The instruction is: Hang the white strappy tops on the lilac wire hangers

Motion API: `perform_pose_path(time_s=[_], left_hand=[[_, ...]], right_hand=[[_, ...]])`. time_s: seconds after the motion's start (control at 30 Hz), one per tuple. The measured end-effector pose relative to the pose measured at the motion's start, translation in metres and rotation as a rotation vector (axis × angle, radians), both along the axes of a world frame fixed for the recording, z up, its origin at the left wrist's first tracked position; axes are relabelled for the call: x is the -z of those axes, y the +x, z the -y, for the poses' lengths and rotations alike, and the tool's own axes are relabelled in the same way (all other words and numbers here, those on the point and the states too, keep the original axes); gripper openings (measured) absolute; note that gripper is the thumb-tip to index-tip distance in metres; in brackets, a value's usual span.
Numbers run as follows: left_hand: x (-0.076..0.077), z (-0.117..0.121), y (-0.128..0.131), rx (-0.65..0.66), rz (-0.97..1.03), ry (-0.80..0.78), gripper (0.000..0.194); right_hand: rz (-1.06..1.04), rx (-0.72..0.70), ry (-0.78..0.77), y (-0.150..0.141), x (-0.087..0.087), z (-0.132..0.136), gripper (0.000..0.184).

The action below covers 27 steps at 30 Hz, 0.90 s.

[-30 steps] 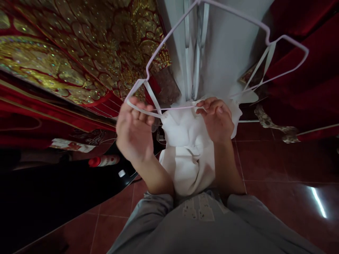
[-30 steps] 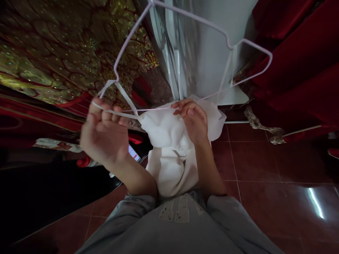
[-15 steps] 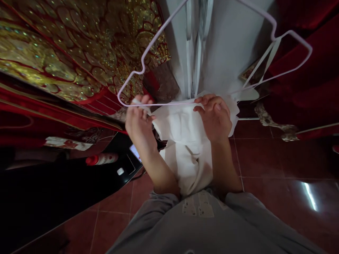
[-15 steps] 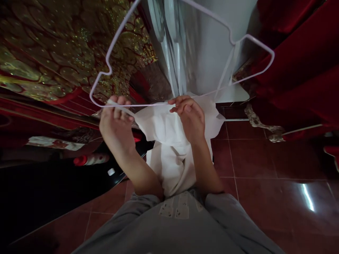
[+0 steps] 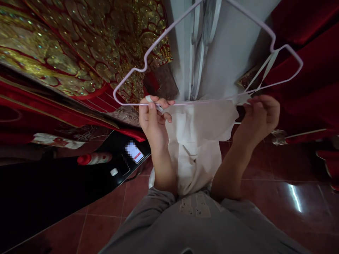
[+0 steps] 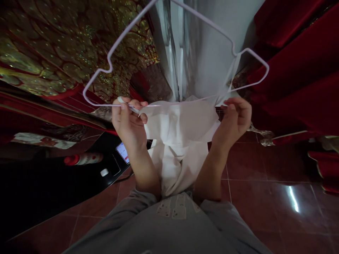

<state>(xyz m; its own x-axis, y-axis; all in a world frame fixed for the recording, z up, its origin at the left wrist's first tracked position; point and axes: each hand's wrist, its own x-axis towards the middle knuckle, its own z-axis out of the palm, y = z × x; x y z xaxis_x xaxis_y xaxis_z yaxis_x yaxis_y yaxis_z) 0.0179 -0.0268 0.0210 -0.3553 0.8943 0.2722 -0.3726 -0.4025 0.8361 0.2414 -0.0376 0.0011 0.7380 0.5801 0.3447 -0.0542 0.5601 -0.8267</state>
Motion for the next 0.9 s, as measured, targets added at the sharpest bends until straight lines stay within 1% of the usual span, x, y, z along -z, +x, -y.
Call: perform_pose_path(time_s=[0.03, 0.07, 0.1, 0.17, 0.2, 0.27, 0.37, 0.43, 0.5, 0.6, 0.67, 0.73, 0.8, 0.83, 0.9], left_hand=[[0.0, 0.0, 0.001, -0.005, -0.002, -0.008, 0.035], [-0.001, 0.0, 0.003, -0.007, 0.001, -0.014, 0.036], [-0.001, 0.0, 0.004, -0.008, 0.009, -0.018, 0.036], [-0.002, 0.001, 0.005, -0.008, 0.027, -0.012, 0.035], [-0.002, 0.001, 0.005, -0.007, 0.026, -0.004, 0.034], [-0.001, 0.002, 0.004, -0.011, 0.023, 0.017, 0.031], [0.002, 0.0, 0.002, -0.002, 0.031, 0.045, 0.027], [0.003, -0.001, 0.001, -0.007, 0.016, 0.047, 0.029], [0.003, -0.002, 0.001, -0.02, -0.008, 0.036, 0.033], [0.003, -0.003, 0.0, -0.032, -0.012, 0.028, 0.035], [0.003, -0.003, -0.001, -0.02, -0.003, 0.039, 0.035], [0.004, -0.004, -0.002, 0.002, 0.013, 0.056, 0.034], [0.004, -0.004, -0.003, 0.018, 0.023, 0.06, 0.035], [0.005, -0.005, -0.003, 0.023, 0.023, 0.057, 0.036], [0.004, -0.005, -0.004, 0.03, 0.016, 0.043, 0.039]], right_hand=[[0.032, 0.046, -0.002, 0.005, 0.0, -0.003, 0.015], [0.074, 0.033, -0.027, 0.008, -0.002, -0.006, 0.019], [0.119, -0.023, -0.066, 0.009, -0.003, -0.008, 0.019], [0.197, -0.116, -0.139, 0.008, -0.007, -0.011, 0.006], [0.22, -0.142, -0.165, 0.005, -0.008, -0.011, 0.002], [0.219, -0.131, -0.178, 0.0, -0.009, -0.009, 0.011], [0.179, -0.081, -0.16, -0.005, -0.01, -0.001, 0.013], [0.173, -0.049, -0.145, -0.005, -0.015, 0.005, 0.014], [0.19, -0.041, -0.136, -0.003, -0.024, 0.011, 0.012], [0.304, -0.116, -0.152, -0.002, -0.044, 0.014, 0.005], [0.395, -0.186, -0.171, -0.001, -0.059, 0.011, 0.008], [0.423, -0.211, -0.136, 0.0, -0.075, 0.002, 0.014], [0.367, -0.204, -0.06, 0.006, -0.09, -0.012, 0.022], [0.296, -0.195, -0.033, 0.012, -0.097, -0.021, 0.028], [0.05, -0.208, -0.084, 0.029, -0.107, -0.037, 0.04]])
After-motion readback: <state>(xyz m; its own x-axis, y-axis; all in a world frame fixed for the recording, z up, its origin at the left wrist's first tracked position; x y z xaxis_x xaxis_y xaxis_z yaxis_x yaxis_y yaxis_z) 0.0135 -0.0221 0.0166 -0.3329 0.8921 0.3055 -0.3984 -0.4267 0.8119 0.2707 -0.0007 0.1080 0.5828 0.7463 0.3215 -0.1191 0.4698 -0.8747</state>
